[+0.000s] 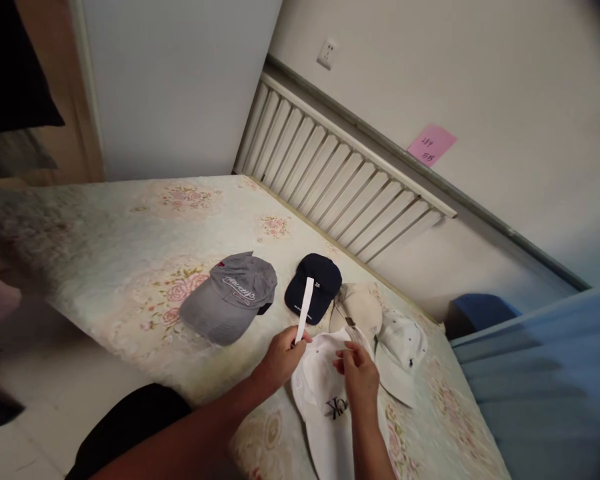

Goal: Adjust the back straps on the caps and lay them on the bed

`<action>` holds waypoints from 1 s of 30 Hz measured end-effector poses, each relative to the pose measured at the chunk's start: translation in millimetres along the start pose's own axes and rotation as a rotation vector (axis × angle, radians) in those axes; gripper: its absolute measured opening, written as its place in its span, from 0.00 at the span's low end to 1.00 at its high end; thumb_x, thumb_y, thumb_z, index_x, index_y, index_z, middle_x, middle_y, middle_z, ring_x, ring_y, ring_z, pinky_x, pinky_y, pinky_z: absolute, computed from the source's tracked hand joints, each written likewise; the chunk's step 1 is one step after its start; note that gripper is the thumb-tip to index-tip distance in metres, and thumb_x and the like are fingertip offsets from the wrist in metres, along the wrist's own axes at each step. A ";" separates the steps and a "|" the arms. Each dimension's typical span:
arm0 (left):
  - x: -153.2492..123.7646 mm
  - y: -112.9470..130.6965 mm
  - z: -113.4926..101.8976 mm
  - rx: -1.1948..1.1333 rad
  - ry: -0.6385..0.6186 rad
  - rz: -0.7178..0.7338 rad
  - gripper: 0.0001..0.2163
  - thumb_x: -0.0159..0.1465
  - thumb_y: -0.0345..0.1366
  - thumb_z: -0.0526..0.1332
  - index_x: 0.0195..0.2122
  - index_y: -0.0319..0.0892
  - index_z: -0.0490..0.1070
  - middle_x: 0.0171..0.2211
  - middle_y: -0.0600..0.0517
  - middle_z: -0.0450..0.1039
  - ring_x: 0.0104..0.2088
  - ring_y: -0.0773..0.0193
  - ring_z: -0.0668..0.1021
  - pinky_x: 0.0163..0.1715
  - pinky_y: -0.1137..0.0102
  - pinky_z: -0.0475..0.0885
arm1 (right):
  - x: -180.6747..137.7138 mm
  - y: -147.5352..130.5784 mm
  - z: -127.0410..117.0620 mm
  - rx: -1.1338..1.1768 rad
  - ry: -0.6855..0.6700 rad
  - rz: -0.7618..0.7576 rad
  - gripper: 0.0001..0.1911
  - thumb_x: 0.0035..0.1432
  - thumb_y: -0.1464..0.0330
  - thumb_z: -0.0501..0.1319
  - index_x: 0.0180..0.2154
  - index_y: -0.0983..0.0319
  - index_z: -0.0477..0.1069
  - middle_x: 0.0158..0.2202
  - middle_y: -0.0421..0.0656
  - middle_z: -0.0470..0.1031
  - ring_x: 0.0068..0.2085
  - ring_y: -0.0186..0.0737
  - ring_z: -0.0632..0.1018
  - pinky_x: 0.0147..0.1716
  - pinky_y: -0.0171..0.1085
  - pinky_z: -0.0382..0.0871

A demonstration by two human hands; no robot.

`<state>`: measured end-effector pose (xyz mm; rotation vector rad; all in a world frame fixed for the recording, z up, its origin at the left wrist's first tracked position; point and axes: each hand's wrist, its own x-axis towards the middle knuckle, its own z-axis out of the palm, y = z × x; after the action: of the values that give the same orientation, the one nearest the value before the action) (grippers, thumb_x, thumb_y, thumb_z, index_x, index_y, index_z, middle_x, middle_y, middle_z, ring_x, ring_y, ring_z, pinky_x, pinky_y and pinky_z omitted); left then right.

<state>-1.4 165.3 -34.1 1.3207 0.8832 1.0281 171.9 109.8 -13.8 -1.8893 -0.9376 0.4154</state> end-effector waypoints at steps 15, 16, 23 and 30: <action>0.3 4.1 -2.2 -0.044 0.019 0.007 0.05 0.56 0.33 0.55 0.29 0.40 0.70 0.24 0.55 0.66 0.27 0.67 0.68 0.29 0.73 0.61 | -0.7 -20.4 -5.0 0.620 0.020 0.244 0.22 0.41 0.57 0.69 0.33 0.63 0.67 0.29 0.42 0.79 0.35 0.42 0.81 0.30 0.35 0.76; 0.9 4.9 -2.9 -0.063 0.021 0.005 0.05 0.56 0.34 0.55 0.29 0.40 0.69 0.25 0.55 0.67 0.29 0.67 0.68 0.30 0.73 0.62 | -3.6 -18.7 -4.2 0.668 0.050 0.249 0.22 0.39 0.58 0.70 0.32 0.62 0.66 0.29 0.41 0.79 0.35 0.42 0.81 0.30 0.34 0.76; 4.0 11.0 -8.3 -0.154 0.034 -0.054 0.08 0.57 0.37 0.56 0.31 0.40 0.71 0.29 0.52 0.71 0.32 0.63 0.71 0.34 0.70 0.65 | -21.7 -16.1 -7.4 0.837 0.095 0.294 0.21 0.32 0.67 0.74 0.29 0.62 0.67 0.22 0.33 0.75 0.24 0.30 0.77 0.26 0.28 0.74; 1.7 10.4 -12.6 -0.215 0.077 0.003 0.06 0.56 0.34 0.55 0.31 0.40 0.69 0.31 0.50 0.72 0.34 0.62 0.72 0.38 0.68 0.65 | -36.1 -21.0 -22.5 0.831 0.069 0.323 0.22 0.33 0.68 0.73 0.33 0.61 0.68 0.22 0.35 0.74 0.24 0.31 0.77 0.23 0.27 0.72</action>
<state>-13.6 170.7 -24.6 1.1086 0.8039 1.1488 153.6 74.2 11.7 -1.2599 -0.3111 0.7846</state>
